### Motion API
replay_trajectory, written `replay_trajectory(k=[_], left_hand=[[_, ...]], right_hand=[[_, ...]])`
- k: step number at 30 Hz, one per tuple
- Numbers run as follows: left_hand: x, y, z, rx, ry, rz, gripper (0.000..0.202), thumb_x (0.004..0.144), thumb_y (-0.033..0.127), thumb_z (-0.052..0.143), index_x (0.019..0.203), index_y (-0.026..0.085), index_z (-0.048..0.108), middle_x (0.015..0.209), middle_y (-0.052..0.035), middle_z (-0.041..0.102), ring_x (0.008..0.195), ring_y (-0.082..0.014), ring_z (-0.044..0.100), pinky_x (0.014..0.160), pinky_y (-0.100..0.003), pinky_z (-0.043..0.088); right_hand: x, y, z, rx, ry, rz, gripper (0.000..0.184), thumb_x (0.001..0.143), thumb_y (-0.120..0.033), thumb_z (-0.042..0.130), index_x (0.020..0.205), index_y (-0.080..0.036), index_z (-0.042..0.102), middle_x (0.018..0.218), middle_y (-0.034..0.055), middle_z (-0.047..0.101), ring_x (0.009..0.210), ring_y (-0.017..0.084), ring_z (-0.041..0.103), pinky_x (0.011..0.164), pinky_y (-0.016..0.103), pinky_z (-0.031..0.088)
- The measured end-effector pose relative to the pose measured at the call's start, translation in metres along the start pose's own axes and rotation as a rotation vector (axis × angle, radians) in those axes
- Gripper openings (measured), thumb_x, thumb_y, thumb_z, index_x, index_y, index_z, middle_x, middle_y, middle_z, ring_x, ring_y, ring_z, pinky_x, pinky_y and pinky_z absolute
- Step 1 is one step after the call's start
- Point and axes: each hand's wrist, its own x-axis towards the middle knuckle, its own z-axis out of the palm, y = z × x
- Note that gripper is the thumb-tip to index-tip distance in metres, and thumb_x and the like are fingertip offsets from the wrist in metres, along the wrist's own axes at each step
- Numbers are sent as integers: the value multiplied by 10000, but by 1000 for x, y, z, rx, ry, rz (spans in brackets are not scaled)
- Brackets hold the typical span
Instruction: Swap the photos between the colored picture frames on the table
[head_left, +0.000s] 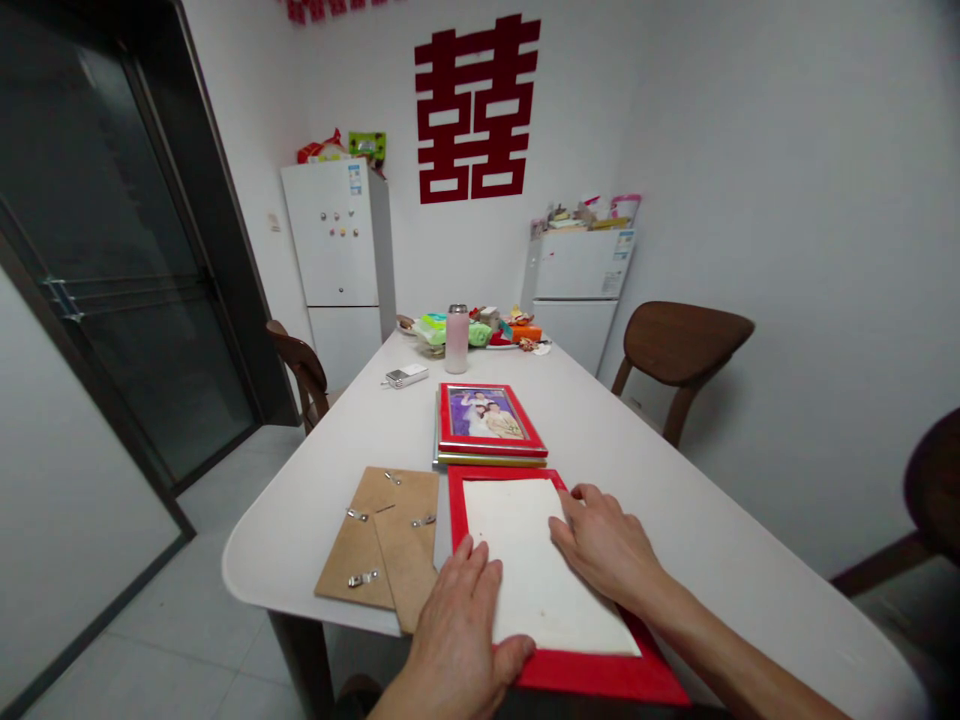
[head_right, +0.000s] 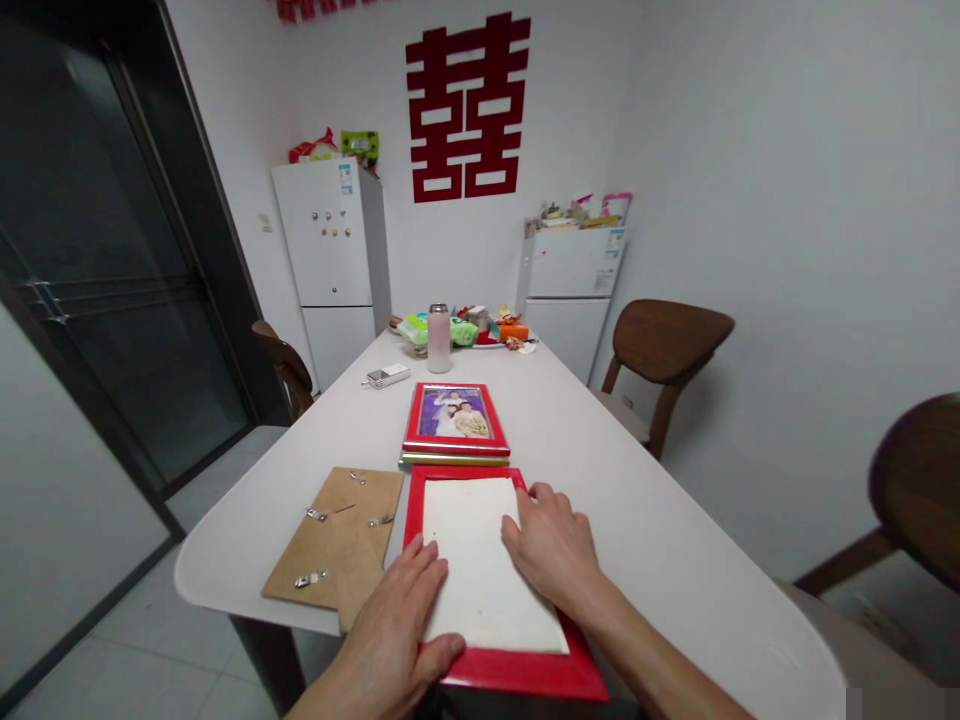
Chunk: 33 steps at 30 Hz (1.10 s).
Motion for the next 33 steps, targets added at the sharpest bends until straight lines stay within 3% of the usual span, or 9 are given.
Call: replay_trajectory(k=[3,8,14,16,18,21,24,28,33], left_hand=[[1,-2,1,-2,21,14,592,677,328,536,1186,51,417,1297,-165,313,1218,-289,226,993,-440,217],[1,-4,3,-27,50,33,582,668,325,549,1172,58,437,1269,-170,355,1201,-298,263,977,-460,242],[-2,-8,5,-52,69,45,609,674,344,546,1202,76,402,1294,-155,322,1207,-287,256,983,-446,240],[-2,-11,8,-76,99,57,615,673,335,549,1218,106,381,1313,-137,297,1211,-276,253,986,-445,239],[-2,-13,11,-87,115,64,628,676,318,547,1240,129,344,1333,-123,262,1220,-265,235,990,-446,229],[-3,-17,13,-80,122,65,650,674,289,547,1255,125,309,1345,-127,239,1227,-264,217,995,-452,218],[-4,-20,13,-80,120,50,688,662,279,559,1265,99,280,1344,-142,240,1228,-269,213,1001,-442,216],[-4,-21,13,-94,128,44,730,649,300,577,1275,106,254,1348,-143,231,1229,-281,202,997,-455,214],[-3,-24,17,-74,141,75,725,659,320,570,1273,105,251,1346,-156,229,1227,-287,205,987,-477,222]], right_hand=[[-4,-1,3,7,8,9,427,779,-342,301,1128,-146,449,1164,168,428,976,299,428,701,392,337],[-1,5,8,132,-34,27,437,772,-339,340,1166,-177,437,1214,155,392,1017,285,415,760,410,330],[4,13,13,539,24,122,386,709,-280,424,1055,-172,559,1226,116,411,1094,241,396,873,371,316],[5,11,9,817,33,235,385,687,-298,451,1012,-139,583,1165,120,480,1008,225,482,812,328,383],[6,7,3,1091,-25,357,430,674,-314,472,1043,-110,556,996,122,591,792,198,580,650,294,449],[5,2,-4,1288,-118,401,493,650,-269,504,1111,-95,495,702,64,650,517,143,567,457,236,422],[4,0,-4,1318,-146,398,518,632,-193,486,1142,-106,464,591,20,634,436,116,532,398,202,379],[4,0,2,1332,-115,417,517,634,-194,450,1143,-106,469,646,38,649,510,134,566,457,215,413],[6,-3,8,1065,-1,357,446,625,-205,424,1038,-109,563,622,29,640,492,126,541,435,199,372]])
